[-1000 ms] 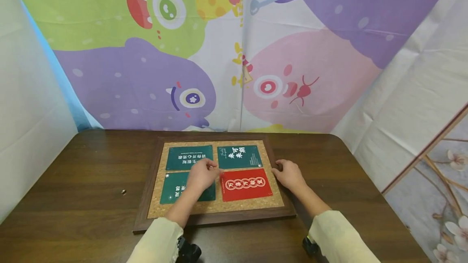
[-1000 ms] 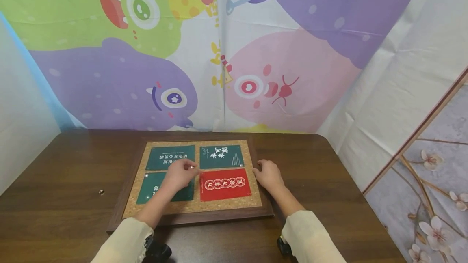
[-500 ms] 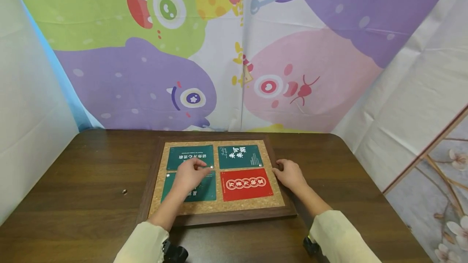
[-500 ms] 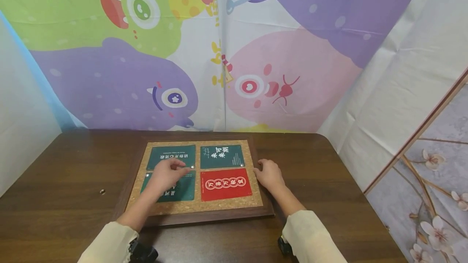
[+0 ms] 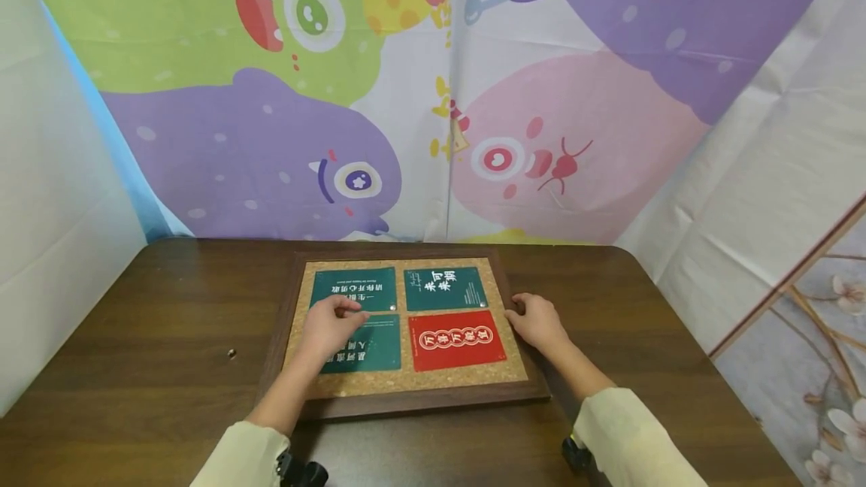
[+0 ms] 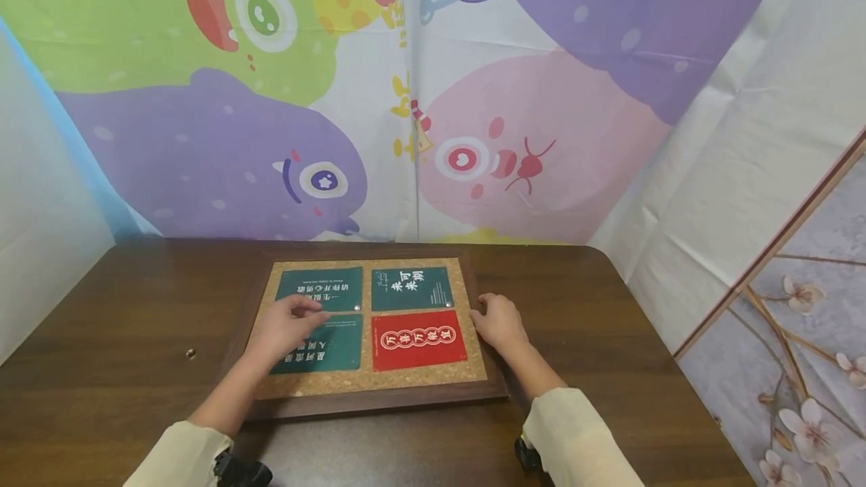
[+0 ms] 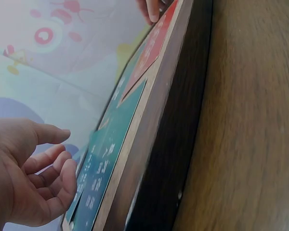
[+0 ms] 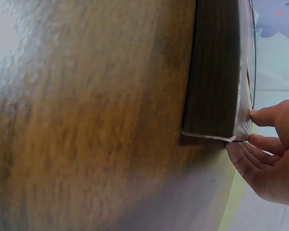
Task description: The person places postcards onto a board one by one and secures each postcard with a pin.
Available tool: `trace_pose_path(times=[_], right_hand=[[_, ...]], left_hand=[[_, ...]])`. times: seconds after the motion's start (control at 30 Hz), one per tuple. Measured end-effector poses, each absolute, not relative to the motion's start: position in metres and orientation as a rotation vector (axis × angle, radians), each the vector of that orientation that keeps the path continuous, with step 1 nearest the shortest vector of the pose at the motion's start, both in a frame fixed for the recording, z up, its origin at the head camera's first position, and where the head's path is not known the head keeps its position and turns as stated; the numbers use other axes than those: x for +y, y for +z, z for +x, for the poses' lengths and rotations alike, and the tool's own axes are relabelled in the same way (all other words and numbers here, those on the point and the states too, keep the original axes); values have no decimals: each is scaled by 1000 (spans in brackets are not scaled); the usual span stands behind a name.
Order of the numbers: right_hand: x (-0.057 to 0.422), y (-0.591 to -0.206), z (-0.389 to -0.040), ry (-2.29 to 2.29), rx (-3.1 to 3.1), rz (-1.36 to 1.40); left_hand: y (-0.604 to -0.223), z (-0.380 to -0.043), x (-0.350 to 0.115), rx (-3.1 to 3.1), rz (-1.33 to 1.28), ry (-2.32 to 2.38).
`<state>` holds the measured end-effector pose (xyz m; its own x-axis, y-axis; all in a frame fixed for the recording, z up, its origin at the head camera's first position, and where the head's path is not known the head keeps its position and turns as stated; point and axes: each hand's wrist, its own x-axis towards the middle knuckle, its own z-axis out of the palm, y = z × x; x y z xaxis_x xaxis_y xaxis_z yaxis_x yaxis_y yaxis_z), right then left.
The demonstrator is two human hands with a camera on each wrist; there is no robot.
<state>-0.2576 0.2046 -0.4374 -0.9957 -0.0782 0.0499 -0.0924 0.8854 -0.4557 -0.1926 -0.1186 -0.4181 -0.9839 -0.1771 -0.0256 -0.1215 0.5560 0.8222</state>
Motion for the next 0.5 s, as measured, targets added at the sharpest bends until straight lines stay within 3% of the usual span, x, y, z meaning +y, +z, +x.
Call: trace_pose_path(times=[0.5], right_hand=[[204,-436,-257,733,-3025,137]], left_hand=[[-422,-182,-152,-2774,289,-1323]])
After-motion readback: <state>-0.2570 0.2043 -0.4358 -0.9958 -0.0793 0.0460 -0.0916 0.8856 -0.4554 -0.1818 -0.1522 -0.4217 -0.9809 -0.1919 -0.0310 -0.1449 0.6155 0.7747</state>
